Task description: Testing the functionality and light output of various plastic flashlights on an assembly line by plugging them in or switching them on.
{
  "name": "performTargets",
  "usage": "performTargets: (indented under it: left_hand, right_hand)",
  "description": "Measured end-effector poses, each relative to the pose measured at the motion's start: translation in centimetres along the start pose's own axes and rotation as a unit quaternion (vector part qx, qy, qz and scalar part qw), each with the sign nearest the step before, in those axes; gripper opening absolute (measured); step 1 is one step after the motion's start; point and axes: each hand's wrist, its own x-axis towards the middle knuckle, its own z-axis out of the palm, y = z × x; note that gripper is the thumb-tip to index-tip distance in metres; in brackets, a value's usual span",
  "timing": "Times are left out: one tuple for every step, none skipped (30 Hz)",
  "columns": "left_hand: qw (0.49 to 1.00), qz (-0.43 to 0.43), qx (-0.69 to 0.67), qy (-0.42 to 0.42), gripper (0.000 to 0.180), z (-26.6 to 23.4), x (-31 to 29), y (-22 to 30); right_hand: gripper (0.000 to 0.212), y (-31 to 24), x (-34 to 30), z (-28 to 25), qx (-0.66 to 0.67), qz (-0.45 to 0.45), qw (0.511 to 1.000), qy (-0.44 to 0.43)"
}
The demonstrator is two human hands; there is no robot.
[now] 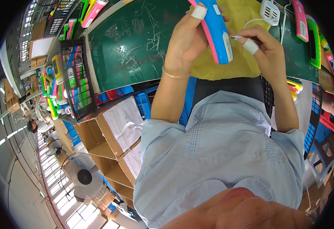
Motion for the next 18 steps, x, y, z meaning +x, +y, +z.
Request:
performTargets:
  left_hand:
    - [0.999,0.007,-0.02,-0.037,0.031,0.1,-0.4,-0.4]
    - [0.996,0.015,-0.042,-0.073,0.03,0.3,-0.6,-0.7]
    - [0.998,0.023,-0.005,-0.05,0.033,0.6,-0.7,-1.1]
    - [0.998,0.021,-0.004,-0.052,0.033,0.9,-0.8,-1.5]
    - [0.997,0.038,0.062,-0.023,0.033,1.2,-0.9,-1.7]
    - [0.99,0.056,0.127,0.006,0.032,1.6,-1.1,-2.0]
    - [0.988,0.089,0.129,0.015,0.033,1.9,-1.1,-2.1]
    - [0.993,0.078,0.089,0.011,0.033,2.2,-1.4,-2.2]
    - [0.996,0.068,0.05,0.004,0.034,2.3,-1.7,-2.2]
    - [0.993,0.112,0.026,-0.002,0.035,2.5,-1.7,-2.1]
    - [0.989,0.143,0.04,-0.01,0.035,2.5,-1.7,-1.9]
    - [0.983,0.177,0.052,-0.017,0.035,2.6,-1.8,-1.8]
    - [0.978,0.196,0.06,-0.027,0.035,2.6,-1.7,-1.8]
    - [0.98,0.183,0.068,-0.023,0.034,2.7,-1.8,-1.8]
    - [0.982,0.172,0.075,-0.021,0.033,2.7,-1.6,-1.9]
    - [0.989,0.137,0.059,-0.02,0.033,2.7,-1.7,-2.0]
    - [0.99,0.128,0.062,-0.019,0.033,2.8,-1.7,-2.2]
    - [0.99,0.125,0.067,0.002,0.033,2.8,-1.7,-2.3]
  right_hand:
    - [0.014,-0.1,0.1,0.3,-0.076,-0.038,0.996,0.007]
    - [0.017,-0.4,0.1,0.7,-0.152,-0.076,0.985,0.012]
    - [0.017,-0.8,0.3,1.0,-0.219,-0.139,0.965,0.049]
    - [0.017,-1.3,0.7,1.1,-0.219,-0.138,0.964,0.051]
    - [0.014,-2.0,1.1,1.2,-0.254,-0.173,0.951,0.024]
    - [0.012,-2.8,1.7,1.0,-0.299,-0.22,0.928,-0.028]
    - [0.009,-3.5,2.2,0.6,-0.211,-0.133,0.965,-0.081]
    - [0.007,-4.4,2.6,-0.1,-0.137,-0.035,0.978,-0.151]
    - [0.005,-4.9,3.0,-0.8,-0.033,-0.034,0.979,-0.198]
    - [0.006,-5.4,2.5,-0.8,0.02,-0.035,0.965,-0.259]
    - [0.006,-5.7,1.9,-1.3,0.064,-0.001,0.949,-0.309]
    - [0.011,-5.4,1.2,-0.9,0.008,-0.011,0.958,-0.288]
    - [0.011,-4.9,0.3,-0.6,0.011,-0.025,0.969,-0.247]
    - [0.014,-4.1,-0.2,-0.6,-0.015,-0.022,0.988,-0.153]
    - [0.016,-3.2,-0.9,-0.3,-0.046,-0.02,0.997,-0.063]
    - [0.02,-2.3,-1.2,-0.3,-0.121,-0.064,0.99,-0.022]
    - [0.02,-1.6,-1.4,-0.2,-0.114,-0.099,0.988,-0.013]
    - [0.019,-1.2,-1.6,0.1,-0.182,-0.167,0.969,0.009]
